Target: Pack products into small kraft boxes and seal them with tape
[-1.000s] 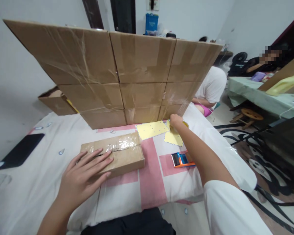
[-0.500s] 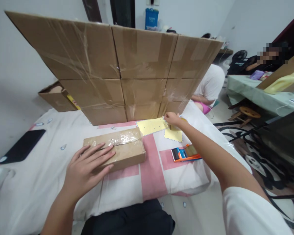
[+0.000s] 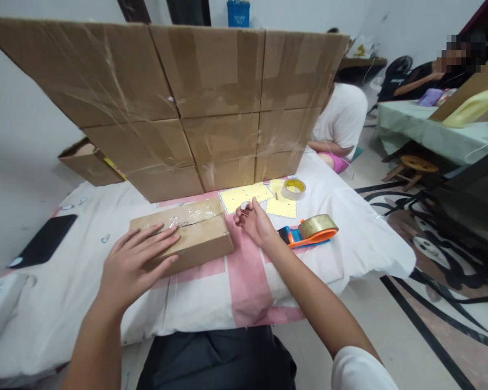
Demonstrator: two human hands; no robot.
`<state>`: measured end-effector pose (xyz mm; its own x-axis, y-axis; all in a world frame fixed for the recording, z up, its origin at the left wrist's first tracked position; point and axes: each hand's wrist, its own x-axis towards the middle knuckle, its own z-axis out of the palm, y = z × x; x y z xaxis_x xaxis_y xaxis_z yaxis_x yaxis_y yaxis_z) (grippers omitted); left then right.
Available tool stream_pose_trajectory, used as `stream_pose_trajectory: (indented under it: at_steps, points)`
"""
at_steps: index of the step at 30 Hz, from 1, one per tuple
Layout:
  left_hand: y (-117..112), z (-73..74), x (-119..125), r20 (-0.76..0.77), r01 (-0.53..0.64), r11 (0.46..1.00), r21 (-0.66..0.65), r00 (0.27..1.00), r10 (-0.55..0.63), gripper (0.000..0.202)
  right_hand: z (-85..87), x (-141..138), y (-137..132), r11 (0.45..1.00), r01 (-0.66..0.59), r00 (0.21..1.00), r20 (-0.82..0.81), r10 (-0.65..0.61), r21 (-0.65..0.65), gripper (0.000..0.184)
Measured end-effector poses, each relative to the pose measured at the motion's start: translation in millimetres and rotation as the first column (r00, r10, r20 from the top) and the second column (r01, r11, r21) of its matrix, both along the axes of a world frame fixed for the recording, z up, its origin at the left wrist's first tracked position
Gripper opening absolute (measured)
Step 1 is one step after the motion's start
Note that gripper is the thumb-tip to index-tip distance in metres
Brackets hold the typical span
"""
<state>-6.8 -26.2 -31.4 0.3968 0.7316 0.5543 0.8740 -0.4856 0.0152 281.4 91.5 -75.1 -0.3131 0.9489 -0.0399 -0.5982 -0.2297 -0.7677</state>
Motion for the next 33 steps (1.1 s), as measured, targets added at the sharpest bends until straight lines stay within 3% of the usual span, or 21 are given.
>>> stream_pose_trajectory:
  at_steps: [3, 9, 14, 17, 20, 22, 23, 25, 29, 33]
  points:
    - [0.3, 1.5, -0.5, -0.023, 0.003, 1.0, -0.026, 1.0, -0.003, 0.038, -11.7, -3.3, 2.4, 0.998, 0.056, 0.998, -0.038, -0.056, -0.001, 0.042]
    - [1.2, 1.6, -0.5, -0.017, -0.003, 0.998, -0.063, 1.0, 0.002, 0.042, -24.9, 4.4, 9.1, 0.998, 0.059, 0.996, 0.071, -0.056, -0.029, 0.042]
    - [1.6, 1.1, 1.9, 0.026, -0.004, 0.998, -0.065, 1.0, 0.006, 0.043, -27.1, 7.2, 8.3, 0.997, 0.032, 0.951, 0.304, -0.051, 0.065, 0.029]
    - [1.5, 2.1, 2.0, 0.028, -0.014, 0.997, -0.08, 0.999, 0.016, 0.044, -23.2, 7.8, 0.1, 0.972, -0.013, 0.83, 0.544, -0.119, 0.233, 0.024]
    - [0.9, 3.0, 0.4, 0.006, -0.025, 0.992, -0.124, 1.0, 0.026, 0.048, -17.9, 7.2, -9.5, 0.897, -0.102, 0.591, 0.752, -0.294, 0.431, 0.021]
    - [0.3, 3.3, -0.8, -0.001, -0.028, 0.989, -0.147, 1.0, 0.028, 0.052, -16.3, 5.3, -13.5, 0.858, -0.188, 0.457, 0.816, -0.354, 0.478, 0.02]
    - [0.2, 3.2, -1.3, 0.006, -0.029, 0.989, -0.148, 1.0, 0.03, 0.053, -16.7, 3.9, -14.4, 0.848, -0.22, 0.432, 0.828, -0.358, 0.482, 0.019]
    - [0.1, 3.0, -1.9, 0.022, -0.036, 0.989, -0.144, 0.999, 0.04, 0.056, -19.6, 0.4, -14.2, 0.836, -0.254, 0.455, 0.823, -0.341, 0.487, 0.019]
    - [1.5, 2.9, -0.2, 0.038, -0.035, 0.988, -0.151, 0.998, 0.041, 0.061, -28.9, -5.4, -10.8, 0.834, -0.218, 0.581, 0.754, -0.306, 0.507, 0.016]
    - [4.5, 3.5, 4.3, 0.072, -0.046, 0.988, -0.146, 0.996, 0.057, 0.063, -29.2, -5.4, -10.5, 0.817, -0.205, 0.615, 0.72, -0.321, 0.539, 0.017]
